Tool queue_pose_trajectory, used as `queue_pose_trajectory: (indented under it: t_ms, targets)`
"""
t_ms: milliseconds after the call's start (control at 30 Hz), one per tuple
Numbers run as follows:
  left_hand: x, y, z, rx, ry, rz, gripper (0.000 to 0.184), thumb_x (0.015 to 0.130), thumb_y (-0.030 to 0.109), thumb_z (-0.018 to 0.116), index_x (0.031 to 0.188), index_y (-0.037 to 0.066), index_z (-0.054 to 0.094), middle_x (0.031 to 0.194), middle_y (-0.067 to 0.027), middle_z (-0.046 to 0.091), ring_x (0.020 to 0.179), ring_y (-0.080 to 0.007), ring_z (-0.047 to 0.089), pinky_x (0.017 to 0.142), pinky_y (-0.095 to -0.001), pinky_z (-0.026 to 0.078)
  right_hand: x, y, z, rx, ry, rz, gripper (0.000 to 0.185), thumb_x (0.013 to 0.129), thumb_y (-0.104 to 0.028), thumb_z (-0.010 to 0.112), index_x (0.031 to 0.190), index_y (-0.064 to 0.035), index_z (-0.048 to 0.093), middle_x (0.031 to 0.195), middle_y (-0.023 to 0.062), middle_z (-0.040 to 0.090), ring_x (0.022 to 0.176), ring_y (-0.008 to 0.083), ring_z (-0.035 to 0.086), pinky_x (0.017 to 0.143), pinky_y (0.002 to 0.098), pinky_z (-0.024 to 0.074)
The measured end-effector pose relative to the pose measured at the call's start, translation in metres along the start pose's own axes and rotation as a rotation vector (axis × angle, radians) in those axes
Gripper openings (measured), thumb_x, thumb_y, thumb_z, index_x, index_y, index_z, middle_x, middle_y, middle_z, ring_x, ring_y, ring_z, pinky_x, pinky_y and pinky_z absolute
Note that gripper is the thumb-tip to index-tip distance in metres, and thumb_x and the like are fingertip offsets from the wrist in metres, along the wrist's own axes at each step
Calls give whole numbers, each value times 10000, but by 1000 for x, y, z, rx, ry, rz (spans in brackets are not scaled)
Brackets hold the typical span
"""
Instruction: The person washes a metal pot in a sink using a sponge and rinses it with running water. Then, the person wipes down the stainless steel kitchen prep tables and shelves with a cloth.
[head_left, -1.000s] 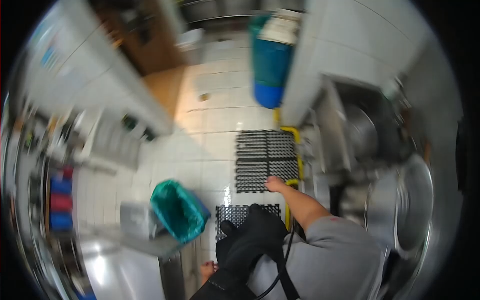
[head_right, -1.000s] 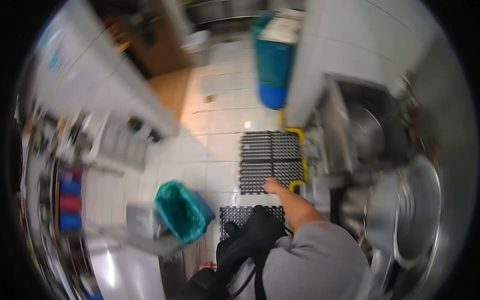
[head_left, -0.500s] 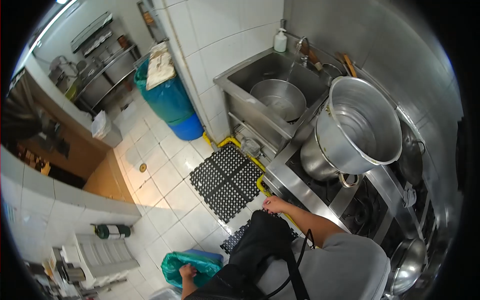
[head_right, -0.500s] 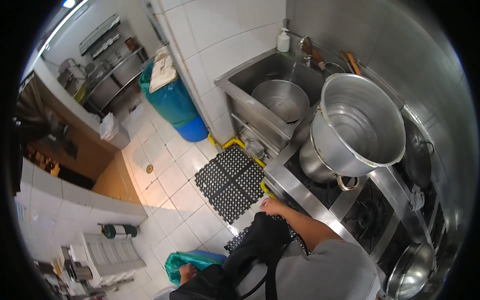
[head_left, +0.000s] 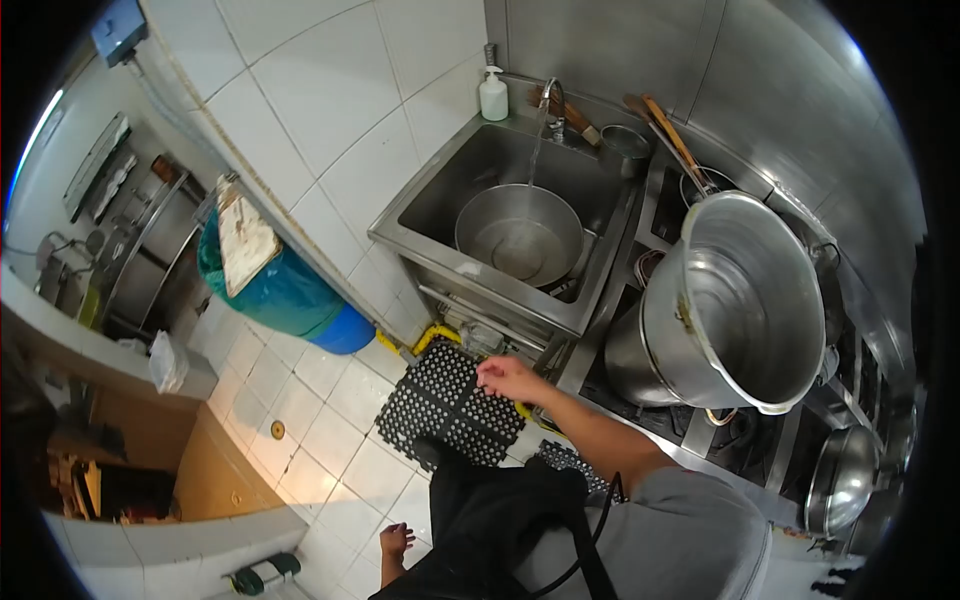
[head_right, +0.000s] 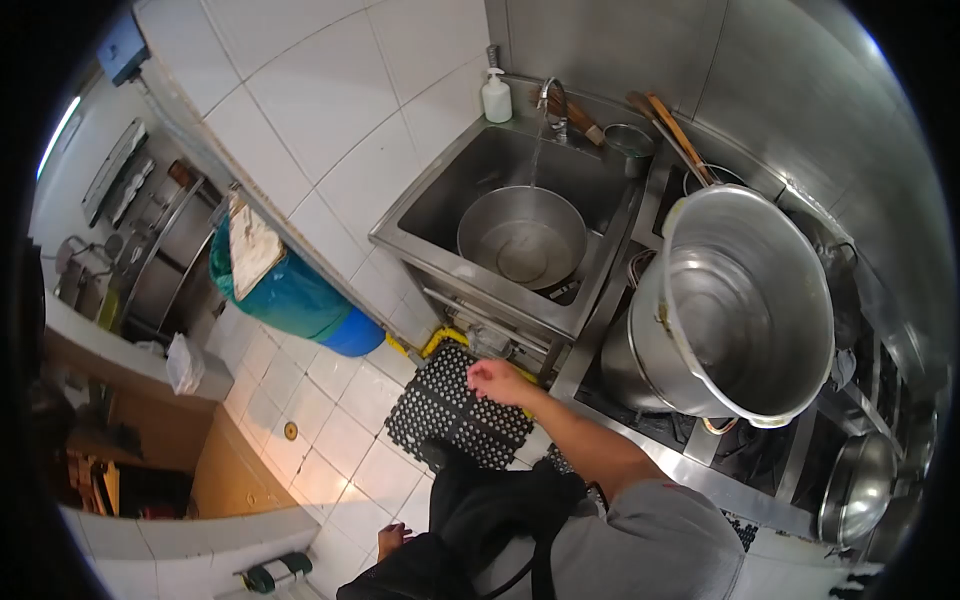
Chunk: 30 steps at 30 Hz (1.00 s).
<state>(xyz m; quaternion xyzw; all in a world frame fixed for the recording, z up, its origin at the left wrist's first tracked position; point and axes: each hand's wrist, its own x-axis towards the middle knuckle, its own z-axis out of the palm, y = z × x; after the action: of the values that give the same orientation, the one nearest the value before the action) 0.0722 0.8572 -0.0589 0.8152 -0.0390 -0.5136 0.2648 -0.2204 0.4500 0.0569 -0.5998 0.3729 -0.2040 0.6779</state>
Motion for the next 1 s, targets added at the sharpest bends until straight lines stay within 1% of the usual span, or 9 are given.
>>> queue_pose_trajectory:
  t_ms: [67,233,333,633,733,800,833,867,1000]
  targets:
    - [50,-1,-22,140,-40,37,310,921,220,588,1097,-34,568,871,-154,694,715,-287,687,560,-382,535,42,-8,-26,33,142,-115,212,934,-120,587,1121,-20,599,933,49,687,732,111,644,622,244,507]
    - [155,61,-73,1467,-204,692,333,930,265,571,1073,-35,571,802,-158,681,710,-327,686,551,-416,539,85,-111,-112,41,588,-104,200,944,-146,596,1108,-33,610,935,71,697,732,121,642,636,261,524]
    - [199,146,-92,53,-147,-129,253,939,274,559,972,27,598,715,-146,665,620,-293,674,451,-405,510,92,-152,-161,16,753,-210,150,947,-154,593,1055,-53,614,913,59,686,731,113,636,621,253,513]
    - [264,391,-62,-6,-62,347,296,914,230,551,1086,-10,557,911,-162,686,674,-240,667,524,-370,522,142,-165,-329,839,1103,-187,412,908,-214,593,1260,-26,490,1025,143,638,798,241,632,715,388,537]
    - [261,412,-37,20,-73,322,283,924,207,556,1102,-13,564,875,-162,685,655,-242,674,470,-335,516,166,-158,-395,935,1211,-107,777,920,-305,592,1494,-5,161,1016,167,592,812,271,617,735,443,533]
    - [259,415,-23,13,-113,215,276,929,215,567,1094,-6,566,857,-161,685,635,-237,672,464,-342,519,179,-160,-433,836,1363,-51,503,913,-324,600,1255,10,444,879,136,619,669,245,608,591,401,530]
    - [274,396,-29,403,-188,615,269,926,197,559,1090,-16,572,855,-164,686,632,-240,674,467,-355,527,184,-159,-455,774,1431,-25,390,902,-323,610,1104,7,562,790,121,629,573,240,598,499,382,520]
    - [277,389,-26,412,-183,608,269,926,197,559,1090,-16,572,855,-164,686,632,-240,674,467,-355,527,189,-154,-477,665,1490,6,325,889,-299,616,996,7,590,729,118,627,534,236,590,461,371,500]
    - [263,381,-11,20,-96,19,266,906,190,555,1020,-49,582,865,-178,691,675,-291,683,502,-382,542,194,-188,-528,106,1654,131,186,803,-150,571,804,15,655,639,137,639,473,232,609,449,367,490]
